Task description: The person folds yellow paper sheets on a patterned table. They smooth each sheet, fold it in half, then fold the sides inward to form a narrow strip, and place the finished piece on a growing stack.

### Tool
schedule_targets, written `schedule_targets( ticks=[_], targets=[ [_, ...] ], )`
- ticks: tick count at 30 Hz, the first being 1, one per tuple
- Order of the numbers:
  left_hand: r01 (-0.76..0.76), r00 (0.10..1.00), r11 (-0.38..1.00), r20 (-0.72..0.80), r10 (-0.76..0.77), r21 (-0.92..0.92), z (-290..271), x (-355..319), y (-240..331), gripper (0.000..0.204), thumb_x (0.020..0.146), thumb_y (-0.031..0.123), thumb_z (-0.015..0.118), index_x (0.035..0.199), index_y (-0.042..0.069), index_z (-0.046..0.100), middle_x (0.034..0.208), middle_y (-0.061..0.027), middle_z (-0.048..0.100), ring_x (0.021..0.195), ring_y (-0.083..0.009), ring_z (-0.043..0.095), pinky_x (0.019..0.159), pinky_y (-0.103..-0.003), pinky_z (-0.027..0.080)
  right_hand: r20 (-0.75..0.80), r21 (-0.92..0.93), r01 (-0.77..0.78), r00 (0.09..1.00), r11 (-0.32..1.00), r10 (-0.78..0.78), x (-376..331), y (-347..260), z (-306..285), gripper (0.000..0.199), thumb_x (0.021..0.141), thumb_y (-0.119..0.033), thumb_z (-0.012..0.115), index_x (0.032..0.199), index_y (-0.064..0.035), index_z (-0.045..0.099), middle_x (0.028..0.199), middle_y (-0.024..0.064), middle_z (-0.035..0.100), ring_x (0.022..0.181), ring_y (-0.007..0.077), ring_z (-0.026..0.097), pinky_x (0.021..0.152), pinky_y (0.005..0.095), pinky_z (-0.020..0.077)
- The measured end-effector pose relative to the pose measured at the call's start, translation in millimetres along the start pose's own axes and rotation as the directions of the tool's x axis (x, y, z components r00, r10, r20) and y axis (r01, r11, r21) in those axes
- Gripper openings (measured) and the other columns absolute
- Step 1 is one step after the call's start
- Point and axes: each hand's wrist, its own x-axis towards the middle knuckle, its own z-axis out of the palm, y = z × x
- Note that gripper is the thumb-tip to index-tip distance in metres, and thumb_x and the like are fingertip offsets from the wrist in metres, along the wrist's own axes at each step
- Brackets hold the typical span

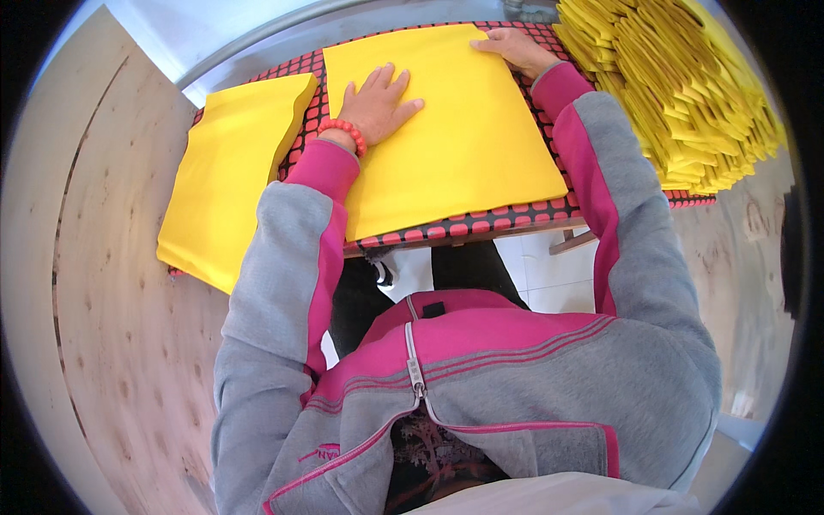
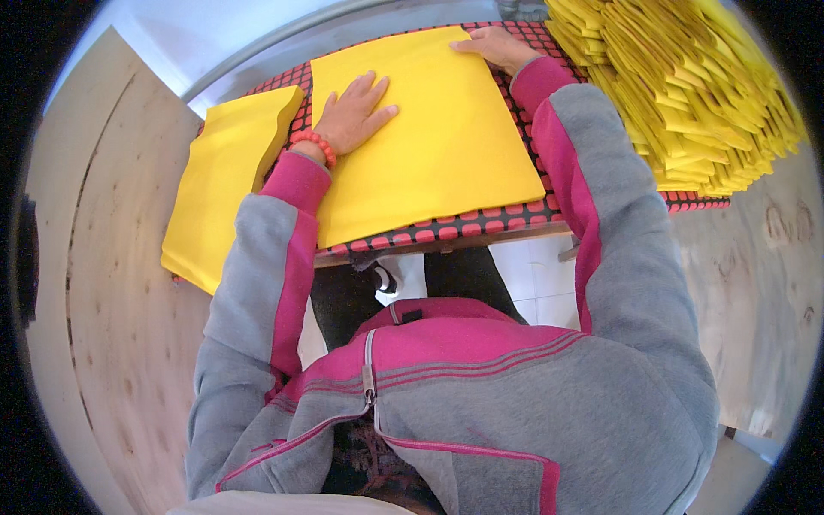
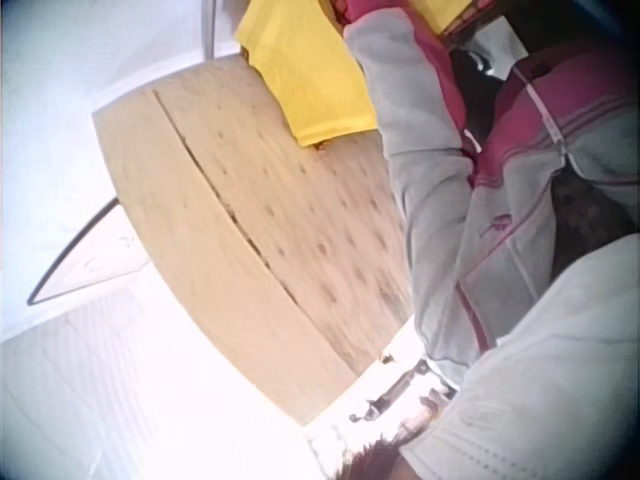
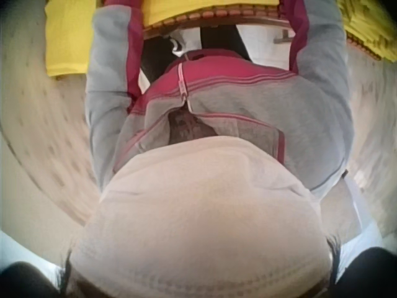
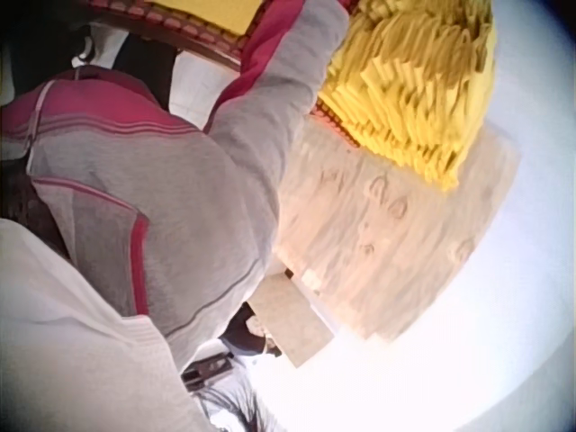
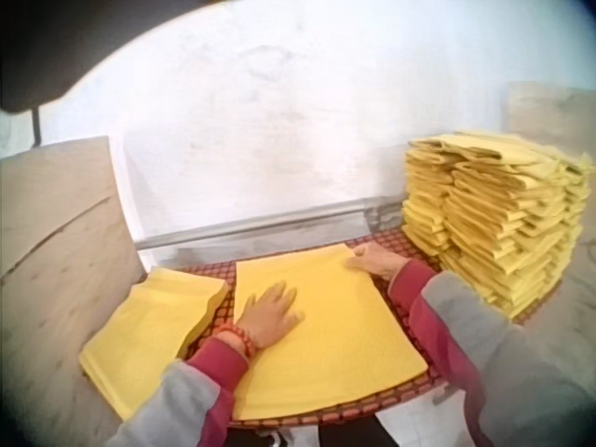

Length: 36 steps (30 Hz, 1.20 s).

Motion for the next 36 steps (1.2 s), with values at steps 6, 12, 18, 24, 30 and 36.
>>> schedule_targets(
  ticks=[6, 12, 18, 24, 30, 36],
  targets=[
    [0.060, 0.992, 0.998, 0.111, -0.061, 0.011, -20, 5, 9, 0.088, 0.094, 0.071, 0.051, 0.159, 0.014, 0.038, 0.167, -0.0175, 0.026, 0.156, -0.0347, 0.023, 0.120, -0.066, 0.020, -0.227, -0.172, -0.060, 0.974, 0.983, 0.019, 8, 0, 6, 0.032, 0.095, -0.032, 0.075, 0.105, -0.0024, 0.071, 0.092, 0.0035, 0.073, 0.077, 0.0085, 0.067, 0.069, 0.0255, 0.0526],
    [0.031, 0.993, 0.999, 0.116, -0.029, -0.022, -25, -2, 5, 0.095, 0.088, 0.073, 0.060, 0.158, 0.012, 0.039, 0.166, -0.0198, 0.028, 0.155, -0.0369, 0.024, 0.119, -0.065, 0.023, -0.180, -0.632, 0.275, 0.857, 0.725, -0.482, 7, 15, 12, 0.031, 0.094, -0.030, 0.075, 0.100, -0.0010, 0.067, 0.082, 0.0010, 0.069, 0.072, 0.0094, 0.061, 0.064, 0.0287, 0.0495],
    [0.044, 0.997, 0.992, 0.073, -0.036, -0.117, -28, -5, 3, 0.090, 0.081, 0.071, 0.065, 0.151, 0.016, 0.050, 0.161, -0.0167, 0.037, 0.152, -0.0306, 0.031, 0.116, -0.068, 0.024, -0.180, -0.790, 0.213, 0.816, 0.575, -0.550, 6, 11, 14, 0.038, 0.089, -0.038, 0.078, 0.093, -0.0012, 0.068, 0.075, 0.0052, 0.064, 0.064, 0.0176, 0.057, 0.059, 0.0371, 0.0438],
    [0.049, 0.990, 0.993, 0.135, -0.035, -0.105, -34, -7, 7, 0.096, 0.084, 0.072, 0.065, 0.154, 0.010, 0.045, 0.162, -0.0206, 0.034, 0.154, -0.0352, 0.027, 0.117, -0.068, 0.025, -0.121, -0.128, -0.296, 0.952, 0.947, 0.281, 30, -22, -10, 0.040, 0.091, -0.043, 0.078, 0.087, -0.0037, 0.071, 0.069, -0.0009, 0.062, 0.050, 0.0083, 0.049, 0.045, 0.0262, 0.0318],
    [0.044, 0.992, 0.996, 0.124, -0.033, -0.083, -35, -2, 7, 0.096, 0.084, 0.070, 0.066, 0.153, 0.007, 0.045, 0.159, -0.0231, 0.038, 0.149, -0.0397, 0.035, 0.119, -0.052, 0.033, -0.066, -0.274, -0.202, 0.979, 0.940, 0.191, 47, -18, 2, 0.042, 0.094, -0.033, 0.076, 0.117, 0.0012, 0.068, 0.101, 0.0078, 0.075, 0.082, 0.0155, 0.072, 0.068, 0.0299, 0.0559],
    [0.014, 0.994, 1.000, 0.112, -0.011, -0.022, -31, -2, 6, 0.097, 0.085, 0.073, 0.062, 0.156, 0.009, 0.043, 0.161, -0.0228, 0.035, 0.151, -0.0387, 0.030, 0.120, -0.055, 0.030, 0.282, -0.959, 0.229, 0.727, -0.166, -0.626, 15, -3, 35, 0.030, 0.094, -0.027, 0.072, 0.109, -0.0011, 0.068, 0.104, 0.0115, 0.073, 0.090, 0.0259, 0.071, 0.075, 0.0356, 0.0571]
  ],
)
